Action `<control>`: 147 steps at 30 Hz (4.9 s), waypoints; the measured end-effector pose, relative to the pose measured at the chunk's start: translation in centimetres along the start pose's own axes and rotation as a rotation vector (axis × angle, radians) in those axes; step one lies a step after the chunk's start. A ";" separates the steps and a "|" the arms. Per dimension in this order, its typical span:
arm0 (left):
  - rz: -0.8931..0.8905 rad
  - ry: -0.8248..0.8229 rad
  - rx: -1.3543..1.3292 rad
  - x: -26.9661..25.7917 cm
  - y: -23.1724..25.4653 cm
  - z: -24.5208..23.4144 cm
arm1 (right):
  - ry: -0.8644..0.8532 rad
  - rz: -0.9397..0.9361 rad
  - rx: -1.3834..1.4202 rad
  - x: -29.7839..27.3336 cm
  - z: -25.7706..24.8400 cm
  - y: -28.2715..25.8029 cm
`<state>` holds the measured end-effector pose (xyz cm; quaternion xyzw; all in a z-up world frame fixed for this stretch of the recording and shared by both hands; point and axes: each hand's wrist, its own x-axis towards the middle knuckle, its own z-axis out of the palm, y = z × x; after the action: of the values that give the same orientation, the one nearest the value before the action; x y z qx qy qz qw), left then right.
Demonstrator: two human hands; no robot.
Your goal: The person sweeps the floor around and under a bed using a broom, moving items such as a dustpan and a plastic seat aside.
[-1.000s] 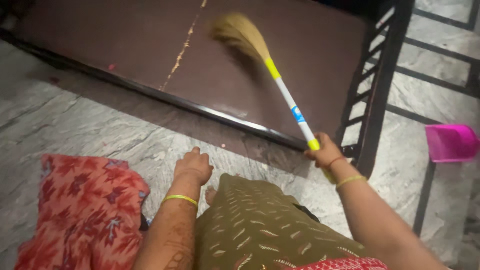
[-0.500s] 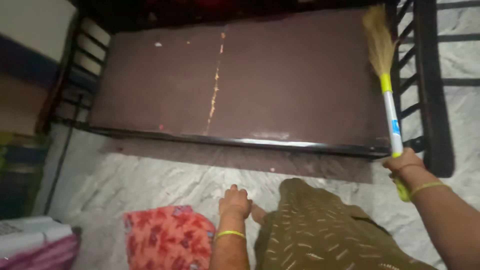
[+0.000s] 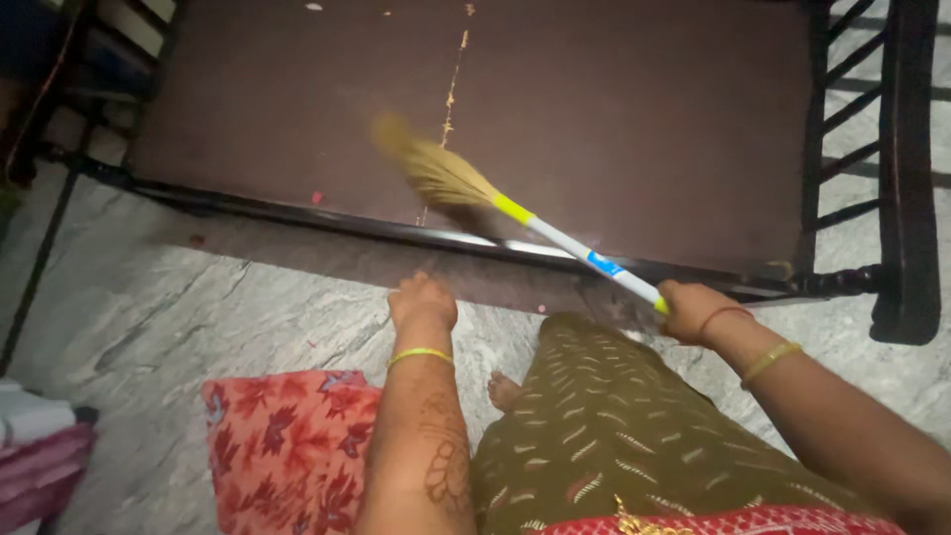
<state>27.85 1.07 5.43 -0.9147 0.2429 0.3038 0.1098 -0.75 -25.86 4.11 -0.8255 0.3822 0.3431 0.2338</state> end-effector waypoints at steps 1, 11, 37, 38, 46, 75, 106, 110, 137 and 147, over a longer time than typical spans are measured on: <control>0.003 0.005 -0.009 0.5 -0.2 -0.8 | 0.094 -0.058 -0.042 0.1 -0.4 -0.3; 0.169 -0.044 -0.006 1.9 -3.3 0.6 | 0.290 0.398 0.519 1.5 0.1 4.5; -0.206 -0.110 -1.928 15.5 11.2 11.6 | -0.053 -0.075 0.003 -8.1 -2.0 -3.0; -0.213 -0.270 -1.947 14.5 12.7 11.0 | 0.005 -0.095 0.003 -6.8 -2.1 -4.8; 0.330 0.166 -1.188 7.5 12.0 4.0 | 0.283 0.215 -0.467 2.3 -13.7 -2.5; -0.124 0.169 -0.277 3.8 -7.2 1.1 | 0.394 0.483 -0.662 -1.6 -28.0 -4.1; -0.161 0.306 -0.230 5.9 -7.9 -5.2 | 0.405 0.241 -0.780 4.6 -20.2 -16.9; -0.165 0.333 -0.177 6.2 -6.5 -5.5 | 0.201 0.136 -0.479 10.5 -20.0 -14.6; -0.418 0.008 -0.352 3.7 4.9 -2.1 | -0.117 -0.360 -0.448 24.5 -10.3 -9.3; -0.542 -0.180 -0.437 1.3 5.5 0.0 | -0.133 -0.275 -0.428 27.0 -12.3 -9.0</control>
<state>25.95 -4.11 4.40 -0.9174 -0.0897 0.3876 0.0090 23.90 -41.11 -6.87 -0.8760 0.1689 0.4347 0.1231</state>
